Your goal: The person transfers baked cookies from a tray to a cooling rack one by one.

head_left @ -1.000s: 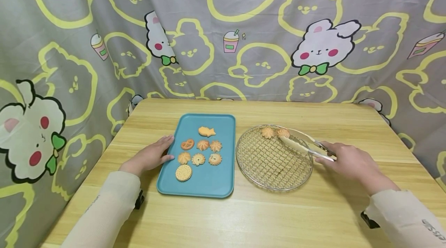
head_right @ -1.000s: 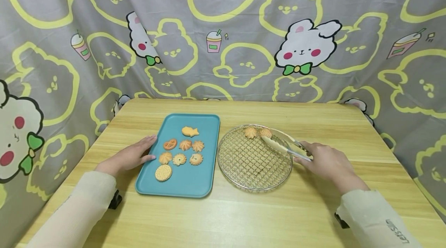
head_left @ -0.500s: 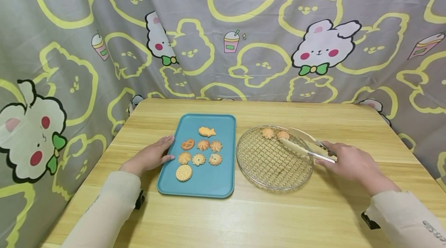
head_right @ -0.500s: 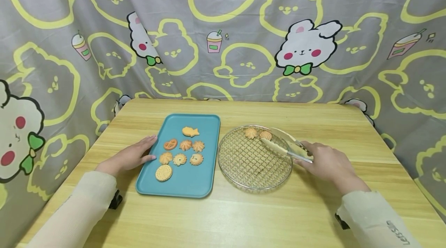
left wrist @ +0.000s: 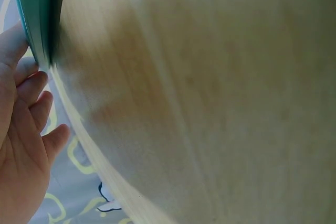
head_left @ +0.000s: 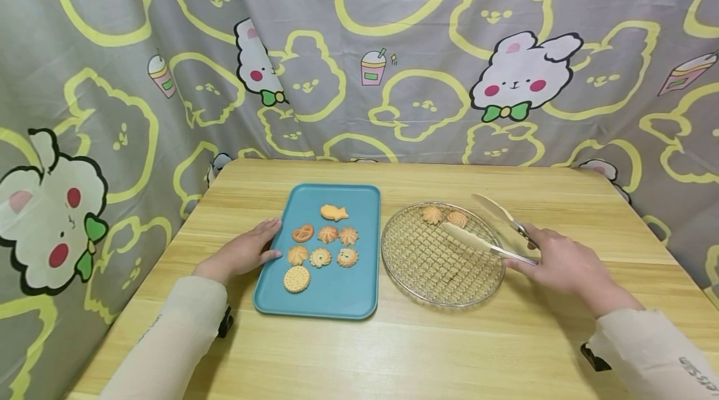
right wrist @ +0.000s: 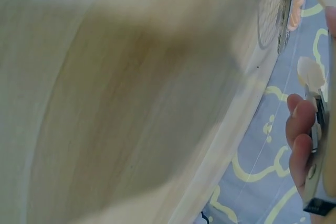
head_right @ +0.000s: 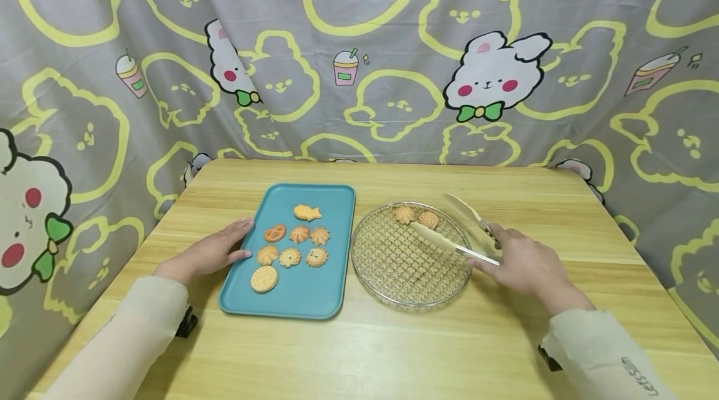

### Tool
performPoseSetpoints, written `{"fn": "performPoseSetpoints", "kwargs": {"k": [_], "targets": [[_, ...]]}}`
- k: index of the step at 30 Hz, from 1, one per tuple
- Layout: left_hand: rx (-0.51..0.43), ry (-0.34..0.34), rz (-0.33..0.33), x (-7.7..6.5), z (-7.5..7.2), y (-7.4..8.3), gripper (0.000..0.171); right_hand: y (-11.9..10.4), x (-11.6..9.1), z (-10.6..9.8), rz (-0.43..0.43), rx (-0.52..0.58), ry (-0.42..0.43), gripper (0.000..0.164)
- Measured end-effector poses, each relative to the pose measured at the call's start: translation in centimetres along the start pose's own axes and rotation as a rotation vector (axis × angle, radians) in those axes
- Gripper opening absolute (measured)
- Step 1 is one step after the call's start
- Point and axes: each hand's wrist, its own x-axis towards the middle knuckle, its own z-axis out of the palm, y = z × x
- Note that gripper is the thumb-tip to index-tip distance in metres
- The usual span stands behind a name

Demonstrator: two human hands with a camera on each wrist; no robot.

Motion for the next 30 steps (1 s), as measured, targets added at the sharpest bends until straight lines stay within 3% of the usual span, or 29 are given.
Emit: {"fn": "performPoseSetpoints", "kwargs": {"k": [10, 30], "targets": [[0.002, 0.004, 0.002, 0.1, 0.1, -0.2, 0.071, -0.4, 0.1, 0.4, 0.0, 0.01, 0.024, 0.101], [0.009, 0.002, 0.001, 0.1, -0.1, 0.0, 0.07, -3.0, 1.4, 1.0, -0.059, 0.021, 0.049, 0.101]]}}
